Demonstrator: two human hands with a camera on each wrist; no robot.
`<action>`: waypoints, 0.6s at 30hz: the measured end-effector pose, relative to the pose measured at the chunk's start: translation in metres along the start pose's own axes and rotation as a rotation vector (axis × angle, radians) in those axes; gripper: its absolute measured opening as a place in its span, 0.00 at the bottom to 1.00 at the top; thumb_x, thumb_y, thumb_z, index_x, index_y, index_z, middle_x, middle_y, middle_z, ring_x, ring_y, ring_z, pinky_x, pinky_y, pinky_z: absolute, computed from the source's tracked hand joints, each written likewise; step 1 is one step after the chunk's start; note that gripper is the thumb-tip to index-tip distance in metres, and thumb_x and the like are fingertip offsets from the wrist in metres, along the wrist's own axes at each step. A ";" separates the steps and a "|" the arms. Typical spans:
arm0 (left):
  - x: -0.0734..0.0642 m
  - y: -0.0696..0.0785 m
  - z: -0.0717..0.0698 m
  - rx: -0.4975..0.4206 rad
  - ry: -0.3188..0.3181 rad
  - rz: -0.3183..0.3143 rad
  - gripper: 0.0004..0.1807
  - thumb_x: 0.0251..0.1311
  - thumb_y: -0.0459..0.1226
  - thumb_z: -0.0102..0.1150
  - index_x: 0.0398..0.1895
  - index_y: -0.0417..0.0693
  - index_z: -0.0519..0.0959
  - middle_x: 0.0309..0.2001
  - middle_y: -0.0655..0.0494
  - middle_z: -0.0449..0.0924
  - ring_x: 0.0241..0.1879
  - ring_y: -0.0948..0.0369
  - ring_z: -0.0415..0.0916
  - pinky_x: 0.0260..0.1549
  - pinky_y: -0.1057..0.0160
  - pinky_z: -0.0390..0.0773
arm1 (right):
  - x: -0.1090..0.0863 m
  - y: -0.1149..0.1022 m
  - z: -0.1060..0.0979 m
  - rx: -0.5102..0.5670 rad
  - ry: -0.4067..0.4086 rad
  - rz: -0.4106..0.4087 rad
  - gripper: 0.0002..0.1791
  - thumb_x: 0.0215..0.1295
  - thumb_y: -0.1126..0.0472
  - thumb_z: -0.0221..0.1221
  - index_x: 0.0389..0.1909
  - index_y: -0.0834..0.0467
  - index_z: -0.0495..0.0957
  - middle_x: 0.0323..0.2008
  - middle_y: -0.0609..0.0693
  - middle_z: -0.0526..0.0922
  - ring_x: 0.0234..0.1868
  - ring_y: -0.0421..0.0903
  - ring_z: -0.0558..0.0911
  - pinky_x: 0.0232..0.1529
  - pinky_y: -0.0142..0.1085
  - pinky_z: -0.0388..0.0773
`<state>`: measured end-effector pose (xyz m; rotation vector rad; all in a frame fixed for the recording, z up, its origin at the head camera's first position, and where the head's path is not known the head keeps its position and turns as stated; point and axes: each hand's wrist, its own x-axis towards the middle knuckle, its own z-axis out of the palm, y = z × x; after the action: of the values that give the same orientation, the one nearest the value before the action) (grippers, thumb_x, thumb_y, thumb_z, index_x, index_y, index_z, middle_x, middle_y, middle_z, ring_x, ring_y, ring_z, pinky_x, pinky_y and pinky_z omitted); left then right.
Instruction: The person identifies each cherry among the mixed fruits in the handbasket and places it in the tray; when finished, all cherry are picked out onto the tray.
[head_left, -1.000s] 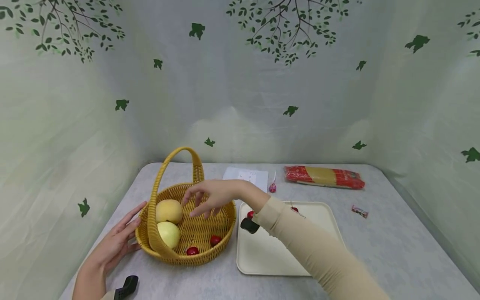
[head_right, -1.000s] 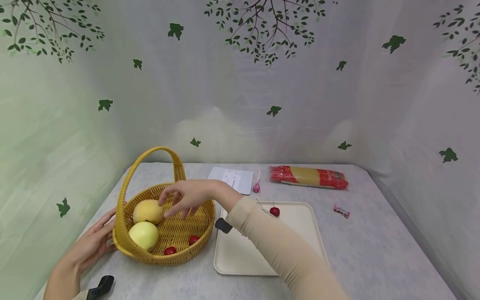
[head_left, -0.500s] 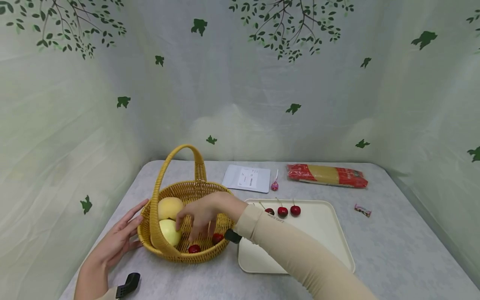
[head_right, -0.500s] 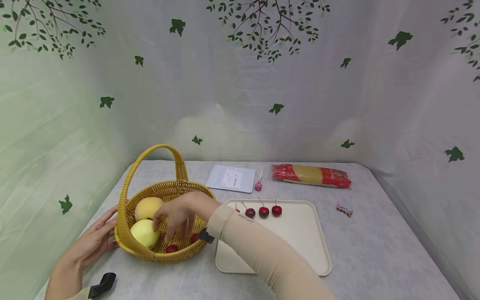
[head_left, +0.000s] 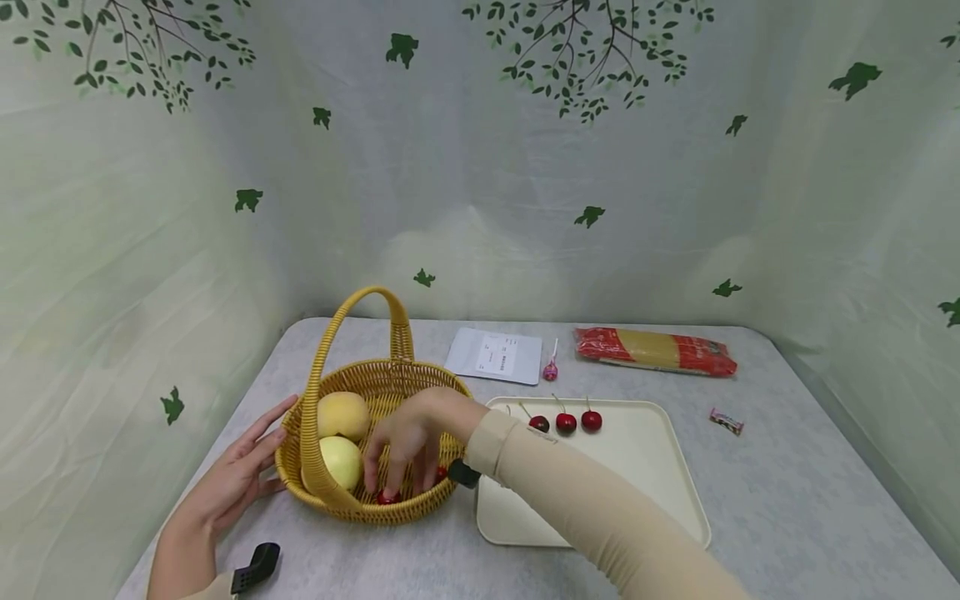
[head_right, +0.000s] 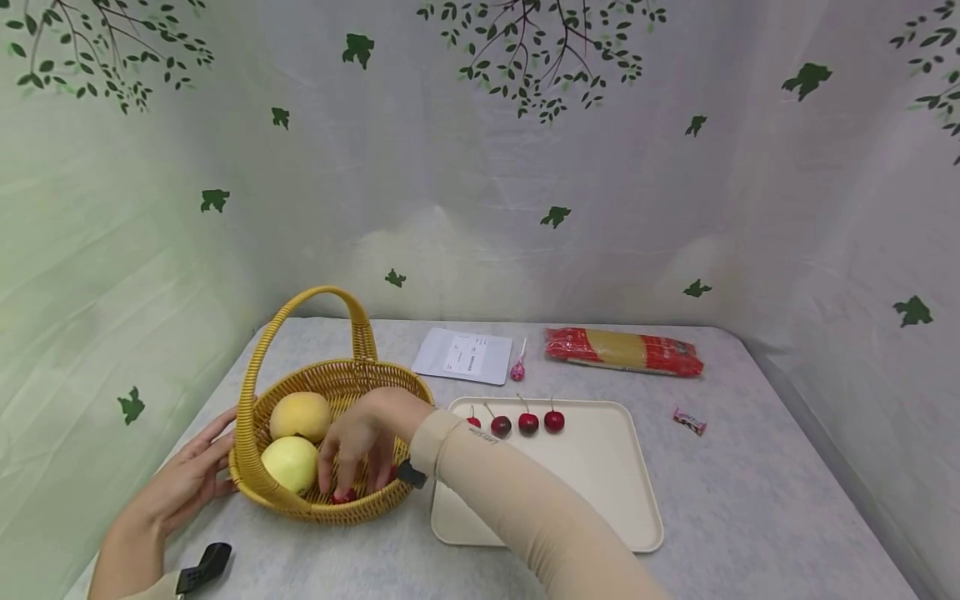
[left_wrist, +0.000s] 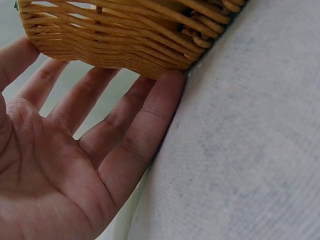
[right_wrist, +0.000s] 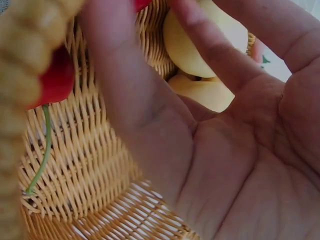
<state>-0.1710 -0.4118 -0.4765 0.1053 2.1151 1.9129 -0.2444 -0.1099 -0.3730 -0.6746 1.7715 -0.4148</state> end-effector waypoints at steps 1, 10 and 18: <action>0.000 0.000 0.000 -0.001 -0.001 0.001 0.32 0.89 0.47 0.39 0.89 0.72 0.46 0.72 0.84 0.58 0.62 0.82 0.74 0.56 0.49 0.83 | 0.001 0.000 -0.001 0.009 -0.008 0.004 0.13 0.75 0.66 0.66 0.57 0.53 0.84 0.45 0.46 0.82 0.37 0.51 0.89 0.41 0.42 0.88; 0.000 0.000 0.000 0.005 0.000 0.004 0.32 0.89 0.47 0.38 0.89 0.71 0.46 0.75 0.81 0.56 0.62 0.82 0.74 0.58 0.45 0.83 | 0.010 0.003 -0.001 -0.005 -0.051 -0.004 0.11 0.76 0.70 0.63 0.51 0.57 0.88 0.43 0.46 0.86 0.37 0.45 0.87 0.45 0.37 0.88; -0.001 0.000 0.000 0.001 -0.008 0.010 0.32 0.89 0.46 0.38 0.89 0.71 0.46 0.71 0.86 0.59 0.62 0.81 0.74 0.58 0.44 0.82 | 0.020 0.001 0.002 -0.101 -0.074 -0.041 0.12 0.75 0.71 0.63 0.56 0.62 0.86 0.40 0.45 0.87 0.40 0.40 0.86 0.53 0.35 0.87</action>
<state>-0.1703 -0.4116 -0.4762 0.1235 2.1143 1.9134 -0.2466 -0.1212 -0.3893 -0.7894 1.7198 -0.3260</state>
